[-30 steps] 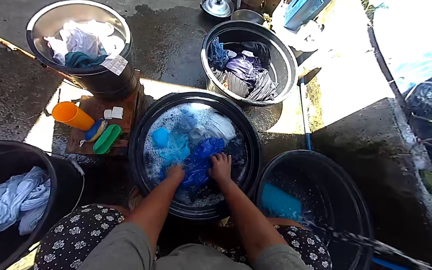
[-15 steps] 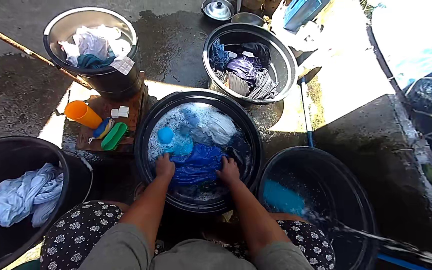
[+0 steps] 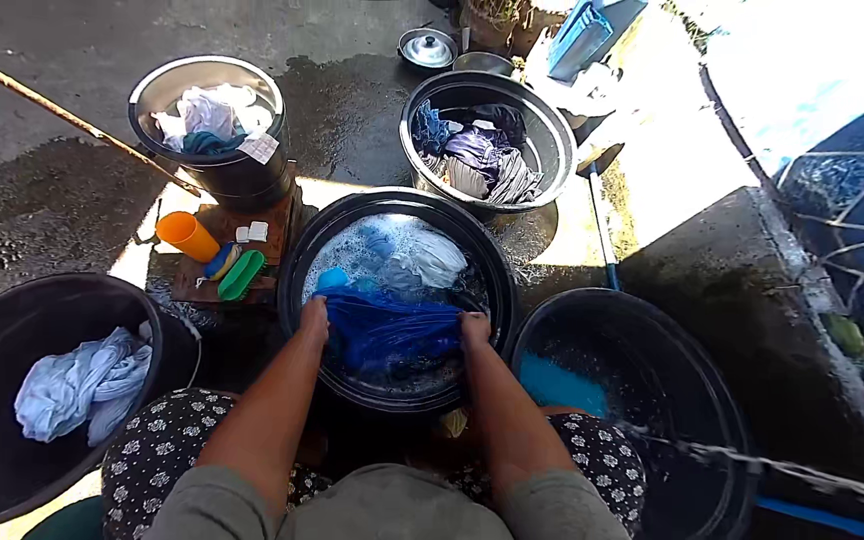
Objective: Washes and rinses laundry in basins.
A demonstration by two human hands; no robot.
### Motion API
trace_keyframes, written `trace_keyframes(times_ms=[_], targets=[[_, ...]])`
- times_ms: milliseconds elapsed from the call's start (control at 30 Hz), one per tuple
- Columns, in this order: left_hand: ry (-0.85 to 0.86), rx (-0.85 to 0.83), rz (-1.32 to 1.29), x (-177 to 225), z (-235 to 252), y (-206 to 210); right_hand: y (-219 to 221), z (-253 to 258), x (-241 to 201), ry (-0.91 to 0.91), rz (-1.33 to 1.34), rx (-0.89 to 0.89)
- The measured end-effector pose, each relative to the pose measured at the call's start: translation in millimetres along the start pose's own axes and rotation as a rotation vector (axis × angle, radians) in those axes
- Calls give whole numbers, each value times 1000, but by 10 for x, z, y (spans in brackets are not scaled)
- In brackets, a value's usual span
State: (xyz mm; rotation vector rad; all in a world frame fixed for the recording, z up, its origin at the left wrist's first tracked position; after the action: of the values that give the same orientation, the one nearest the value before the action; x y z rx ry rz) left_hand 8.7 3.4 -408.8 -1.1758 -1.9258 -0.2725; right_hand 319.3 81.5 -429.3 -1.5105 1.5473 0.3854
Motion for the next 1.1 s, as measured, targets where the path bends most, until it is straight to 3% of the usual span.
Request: trace_keyframes(times_ms=[100, 167, 233, 300, 367, 433, 500, 567, 667, 767, 867, 1000, 1100], targets=[[60, 75, -190, 197, 0, -221, -245, -132, -302, 75, 410, 153], [111, 9, -123, 355, -28, -353, -380, -151, -475, 68, 457, 103], [197, -110, -27, 561, -106, -437, -478, -16, -584, -91, 173, -91], [322, -179, 168, 782, -197, -520, -521, 11, -734, -288, -430, -259], [433, -163, 422, 984, -321, -608, -468, -174, -826, -327, -971, -286], [544, -58, 670, 1155, -456, -710, -446, -355, -840, -311, -1181, -232], [662, 142, 766, 1282, -609, -857, -462, -442, -847, -309, -1196, -176], [715, 312, 686, 1360, -709, -1012, -500, -422, -860, -342, -1149, -148], [655, 390, 517, 1395, -642, -1169, -630, -366, -978, -453, -1027, -43], [417, 232, 94, 1371, -576, -1182, -787, -393, -1177, -543, -889, 70], [190, 102, -343, 1378, -581, -1160, -892, -490, -1423, -534, -598, 45], [117, -8, -416, 1530, -679, -1162, -871, -632, -1685, -306, 129, -167], [190, -58, -389, 1915, -997, -1141, -894, -872, -2095, -320, 352, -235]])
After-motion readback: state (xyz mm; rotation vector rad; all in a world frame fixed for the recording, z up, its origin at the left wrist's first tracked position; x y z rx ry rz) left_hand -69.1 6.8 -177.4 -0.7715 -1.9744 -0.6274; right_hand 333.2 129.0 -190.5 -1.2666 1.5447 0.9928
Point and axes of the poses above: each hand's wrist, its own z-axis towards the middle knuckle, its own y-axis out of the palm, x = y × z, the point moved 3 cm from there along z, towards the middle knuckle, and after that the axes turned 8 degrees about z, right-handed, at the moved point
